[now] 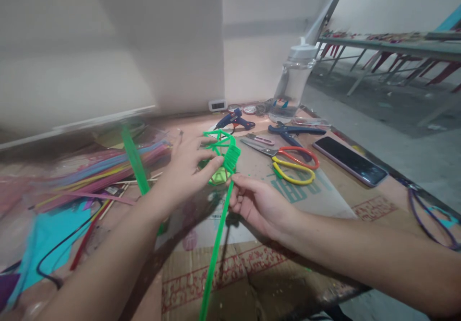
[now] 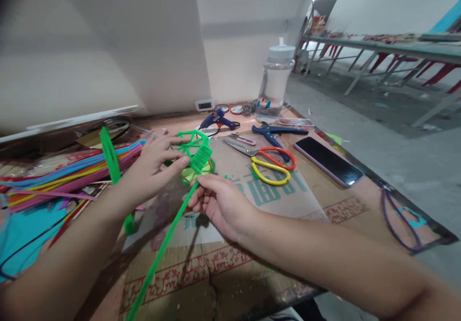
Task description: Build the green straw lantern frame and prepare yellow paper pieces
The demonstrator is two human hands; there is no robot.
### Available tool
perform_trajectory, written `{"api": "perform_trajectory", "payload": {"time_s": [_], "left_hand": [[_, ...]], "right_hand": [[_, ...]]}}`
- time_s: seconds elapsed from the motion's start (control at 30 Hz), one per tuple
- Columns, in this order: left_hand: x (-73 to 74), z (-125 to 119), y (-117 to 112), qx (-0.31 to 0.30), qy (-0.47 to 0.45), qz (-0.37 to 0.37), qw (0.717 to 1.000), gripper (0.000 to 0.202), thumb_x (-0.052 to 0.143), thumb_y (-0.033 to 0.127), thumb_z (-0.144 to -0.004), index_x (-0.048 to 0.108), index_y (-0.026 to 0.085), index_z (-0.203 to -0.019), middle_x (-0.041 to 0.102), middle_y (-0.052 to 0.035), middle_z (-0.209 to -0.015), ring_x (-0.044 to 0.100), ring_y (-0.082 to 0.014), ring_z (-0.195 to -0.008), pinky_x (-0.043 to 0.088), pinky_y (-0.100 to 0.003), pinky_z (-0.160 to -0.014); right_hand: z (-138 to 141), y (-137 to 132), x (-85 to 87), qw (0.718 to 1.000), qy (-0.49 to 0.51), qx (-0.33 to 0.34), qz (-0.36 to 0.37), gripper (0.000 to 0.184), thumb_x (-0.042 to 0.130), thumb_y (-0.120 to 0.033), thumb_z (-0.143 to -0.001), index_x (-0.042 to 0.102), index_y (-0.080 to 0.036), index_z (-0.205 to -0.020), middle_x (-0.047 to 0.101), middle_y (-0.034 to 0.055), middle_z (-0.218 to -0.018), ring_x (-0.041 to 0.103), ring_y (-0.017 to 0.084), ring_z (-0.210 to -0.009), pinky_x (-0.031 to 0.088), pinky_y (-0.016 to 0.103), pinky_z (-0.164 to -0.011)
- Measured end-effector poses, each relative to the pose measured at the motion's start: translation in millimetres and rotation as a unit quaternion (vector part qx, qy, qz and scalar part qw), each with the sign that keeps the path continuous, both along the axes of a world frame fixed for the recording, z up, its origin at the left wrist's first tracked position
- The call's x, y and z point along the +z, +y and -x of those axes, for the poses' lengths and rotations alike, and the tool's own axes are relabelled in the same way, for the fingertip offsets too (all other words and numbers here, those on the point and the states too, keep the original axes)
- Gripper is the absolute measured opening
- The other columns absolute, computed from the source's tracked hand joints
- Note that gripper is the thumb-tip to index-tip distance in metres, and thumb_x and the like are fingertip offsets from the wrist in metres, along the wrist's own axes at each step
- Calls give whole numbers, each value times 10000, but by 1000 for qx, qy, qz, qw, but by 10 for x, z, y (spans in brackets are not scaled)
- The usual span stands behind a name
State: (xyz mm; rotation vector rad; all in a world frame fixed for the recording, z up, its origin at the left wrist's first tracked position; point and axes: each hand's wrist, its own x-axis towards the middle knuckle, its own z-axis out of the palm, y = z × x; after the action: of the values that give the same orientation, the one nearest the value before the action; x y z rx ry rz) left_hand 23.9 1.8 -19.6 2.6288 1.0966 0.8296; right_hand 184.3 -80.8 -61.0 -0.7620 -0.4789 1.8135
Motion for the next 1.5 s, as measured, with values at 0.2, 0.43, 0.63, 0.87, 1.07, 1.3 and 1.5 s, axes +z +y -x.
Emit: {"api": "perform_trajectory", "payload": {"time_s": [0.2, 0.43, 0.63, 0.87, 1.07, 1.3, 1.5], "left_hand": [[99, 36, -45, 38, 26, -60, 997, 265, 563, 406, -958, 745, 241, -857, 666, -79, -1318, 548, -310, -1297, 312, -606, -1155], [362, 64, -433, -5, 26, -103, 994, 249, 562, 401, -980, 731, 277, -1115, 771, -32, -1093, 697, -238, -1027, 535, -385, -919], [240, -89, -558, -1, 23, -182, 983, 226, 535, 262, -998, 755, 219, -980, 790, -49, -981, 722, -216, -921, 554, -350, -841], [166, -98, -613, 56, 7, -193, 980, 196, 559, 209, -982, 749, 203, -1033, 788, -60, -983, 720, -230, -924, 543, -344, -813], [35, -138, -689, 105, 19, -170, 980, 198, 507, 208, -996, 701, 179, -971, 748, -90, -959, 684, -255, -922, 519, -368, -811], [-74, -135, -724, 70, -23, -175, 982, 150, 534, 187, -987, 676, 142, -979, 728, -91, -919, 668, -252, -882, 498, -358, -781], [-32, -87, -708, 46, -44, -211, 975, 132, 558, 142, -967, 681, 127, -920, 719, -80, -856, 659, -238, -824, 486, -333, -741]], "right_hand": [[-120, 49, 29, 989, -131, 49, -55, 233, 720, -359, -798, 593, -183, -713, 628, -19, -589, 576, 117, -540, 455, 246, -572], [-473, 174, 390, 865, -406, 82, -284, 239, 649, -350, -902, 615, -201, -720, 593, -37, -577, 522, 120, -553, 384, 263, -581], [-491, 160, 418, 828, -446, 10, -341, 80, 588, -241, -914, 658, -206, -932, 648, -17, -697, 585, 155, -648, 427, 289, -647], [-531, 193, 364, 616, -575, -105, -527, 204, 575, -192, -932, 744, -250, -1029, 739, 79, -1043, 631, 252, -994, 422, 400, -921], [-554, 244, 334, 513, -650, -107, -550, 227, 529, -266, -996, 754, -250, -1021, 745, 97, -978, 641, 254, -936, 440, 388, -867], [-495, 176, 310, 500, -661, -119, -546, 133, 594, -234, -976, 716, -209, -928, 721, 79, -902, 631, 223, -871, 450, 330, -789], [-500, 166, 305, 543, -625, -96, -552, 112, 611, -142, -945, 713, -173, -981, 722, 78, -923, 633, 204, -863, 458, 316, -774]]}}
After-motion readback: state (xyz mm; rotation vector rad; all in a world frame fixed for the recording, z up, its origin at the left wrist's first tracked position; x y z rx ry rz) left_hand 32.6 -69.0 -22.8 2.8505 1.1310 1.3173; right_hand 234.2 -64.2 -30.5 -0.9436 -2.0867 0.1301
